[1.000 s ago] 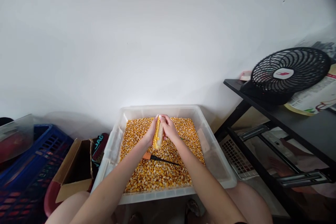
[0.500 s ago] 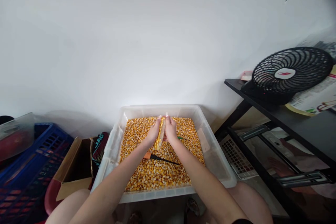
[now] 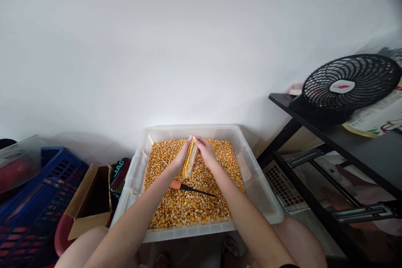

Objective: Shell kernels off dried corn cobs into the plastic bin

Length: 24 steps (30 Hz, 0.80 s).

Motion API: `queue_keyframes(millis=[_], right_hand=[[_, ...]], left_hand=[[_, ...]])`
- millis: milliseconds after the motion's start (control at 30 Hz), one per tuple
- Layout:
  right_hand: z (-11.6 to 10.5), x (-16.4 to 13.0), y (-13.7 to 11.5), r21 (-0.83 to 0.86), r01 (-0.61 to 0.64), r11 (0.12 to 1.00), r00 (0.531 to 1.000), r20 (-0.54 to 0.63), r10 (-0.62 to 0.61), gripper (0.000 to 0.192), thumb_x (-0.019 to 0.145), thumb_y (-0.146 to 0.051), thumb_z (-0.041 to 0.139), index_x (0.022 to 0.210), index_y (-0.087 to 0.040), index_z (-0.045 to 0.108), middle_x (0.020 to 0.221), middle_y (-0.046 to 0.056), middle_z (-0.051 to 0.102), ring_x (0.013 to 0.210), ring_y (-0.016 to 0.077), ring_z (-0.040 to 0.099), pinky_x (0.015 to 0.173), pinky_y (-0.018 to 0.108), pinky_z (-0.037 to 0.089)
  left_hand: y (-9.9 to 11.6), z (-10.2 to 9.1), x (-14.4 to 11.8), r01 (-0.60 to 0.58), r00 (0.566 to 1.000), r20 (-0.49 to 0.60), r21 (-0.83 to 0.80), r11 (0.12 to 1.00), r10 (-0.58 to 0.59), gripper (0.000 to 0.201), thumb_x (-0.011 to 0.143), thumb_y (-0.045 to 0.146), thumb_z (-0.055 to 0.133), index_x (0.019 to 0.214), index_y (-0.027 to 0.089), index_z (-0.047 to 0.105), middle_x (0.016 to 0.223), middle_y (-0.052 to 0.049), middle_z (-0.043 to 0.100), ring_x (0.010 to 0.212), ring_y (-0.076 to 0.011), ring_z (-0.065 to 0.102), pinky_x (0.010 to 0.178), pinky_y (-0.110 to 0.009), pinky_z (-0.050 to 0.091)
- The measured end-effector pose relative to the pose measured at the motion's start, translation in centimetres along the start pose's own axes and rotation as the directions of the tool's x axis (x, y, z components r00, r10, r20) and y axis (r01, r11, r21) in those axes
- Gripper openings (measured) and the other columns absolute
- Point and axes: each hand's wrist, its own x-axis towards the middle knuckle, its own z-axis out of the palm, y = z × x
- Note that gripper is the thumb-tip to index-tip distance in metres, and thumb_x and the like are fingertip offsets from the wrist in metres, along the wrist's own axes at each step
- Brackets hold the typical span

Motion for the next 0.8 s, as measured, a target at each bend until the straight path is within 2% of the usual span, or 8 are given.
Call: queue_keyframes(millis=[100, 233, 367, 500, 567, 633, 733, 800], right_hand=[[-0.2, 0.1, 0.3, 0.027, -0.014, 1.0, 1.0, -0.025, 0.015, 0.03, 0.073, -0.048, 0.06, 0.082, -0.02, 0.068, 0.076, 0.0, 0.068, 0.071, 0.0167, 0.06, 0.062, 0.025, 0.044], [-0.2, 0.4, 0.5, 0.141, -0.114, 0.983, 0.985, -0.115, 0.131, 0.034, 0.072, -0.05, 0.057, 0.074, -0.017, 0.065, 0.069, 0.001, 0.067, 0.061, 0.0158, 0.058, 0.056, 0.025, 0.042], [0.1, 0.3, 0.0, 0.198, -0.18, 0.963, 0.972, -0.112, 0.205, 0.034, 0.071, -0.048, 0.057, 0.082, -0.017, 0.065, 0.079, 0.003, 0.069, 0.067, 0.0159, 0.06, 0.057, 0.024, 0.043], [1.0, -0.4, -0.5, 0.146, -0.223, 0.964, 0.969, -0.072, 0.235, 0.038, 0.075, -0.054, 0.051, 0.084, -0.019, 0.063, 0.078, 0.003, 0.068, 0.063, 0.0153, 0.06, 0.052, 0.023, 0.042], [1.7, -0.9, -0.5, 0.095, -0.196, 0.976, 0.98, -0.008, 0.197, 0.039, 0.076, -0.055, 0.051, 0.088, -0.02, 0.062, 0.078, 0.002, 0.068, 0.065, 0.0164, 0.061, 0.053, 0.024, 0.043], [2.3, -1.3, -0.4, 0.049, -0.099, 0.994, 0.995, -0.001, 0.099, 0.036, 0.077, -0.052, 0.053, 0.092, -0.021, 0.062, 0.084, 0.002, 0.068, 0.075, 0.0181, 0.062, 0.062, 0.026, 0.047], [3.0, -1.7, -0.1, -0.014, 0.058, 0.998, 0.997, -0.058, -0.059, 0.032, 0.081, -0.049, 0.049, 0.091, -0.022, 0.062, 0.093, 0.003, 0.068, 0.089, 0.0189, 0.061, 0.08, 0.029, 0.046], [3.3, -1.8, 0.2, -0.066, 0.101, 0.993, 0.991, -0.077, -0.106, 0.033, 0.084, -0.048, 0.043, 0.09, -0.022, 0.062, 0.097, 0.003, 0.067, 0.093, 0.019, 0.061, 0.085, 0.031, 0.045]], left_hand=[[-0.3, -0.2, 0.1, 0.007, 0.999, -0.048, 0.099, 0.995, -0.002, 0.062, 0.076, 0.07, 0.039, 0.09, 0.014, 0.065, 0.047, -0.005, 0.057, 0.039, -0.0181, 0.054, 0.038, -0.028, 0.043], [-0.6, -0.1, 0.1, -0.034, 0.994, -0.095, 0.193, 0.981, 0.053, 0.056, 0.074, 0.066, 0.048, 0.087, 0.015, 0.066, 0.053, -0.006, 0.061, 0.041, -0.0182, 0.056, 0.041, -0.029, 0.045], [-0.2, -0.2, 0.0, -0.003, 0.999, -0.052, 0.05, 0.999, 0.005, 0.057, 0.075, 0.065, 0.049, 0.095, 0.014, 0.064, 0.059, -0.006, 0.063, 0.044, -0.0161, 0.056, 0.043, -0.028, 0.047], [0.3, -0.4, 0.1, -0.037, 0.999, -0.019, -0.122, 0.992, 0.035, 0.051, 0.078, 0.06, 0.05, 0.094, 0.013, 0.063, 0.063, -0.005, 0.064, 0.045, -0.0137, 0.056, 0.043, -0.024, 0.046], [0.3, -0.4, 0.2, -0.073, 0.997, -0.044, -0.155, 0.985, 0.067, 0.047, 0.079, 0.055, 0.05, 0.092, 0.012, 0.063, 0.066, -0.007, 0.066, 0.052, -0.0159, 0.061, 0.048, -0.025, 0.048], [0.0, -0.1, 0.4, -0.14, 0.986, -0.111, -0.172, 0.975, 0.122, 0.042, 0.08, 0.051, 0.051, 0.092, 0.012, 0.064, 0.07, -0.007, 0.068, 0.065, -0.0186, 0.065, 0.06, -0.027, 0.051], [-0.5, 0.3, 0.6, -0.313, 0.932, -0.228, -0.113, 0.943, 0.281, 0.038, 0.08, 0.046, 0.054, 0.096, 0.014, 0.065, 0.085, -0.006, 0.07, 0.086, -0.0204, 0.065, 0.08, -0.028, 0.049], [-0.8, 0.5, 0.7, -0.382, 0.892, -0.275, -0.036, 0.924, 0.358, 0.037, 0.079, 0.045, 0.055, 0.096, 0.015, 0.066, 0.093, -0.006, 0.07, 0.096, -0.0208, 0.062, 0.09, -0.028, 0.044]])
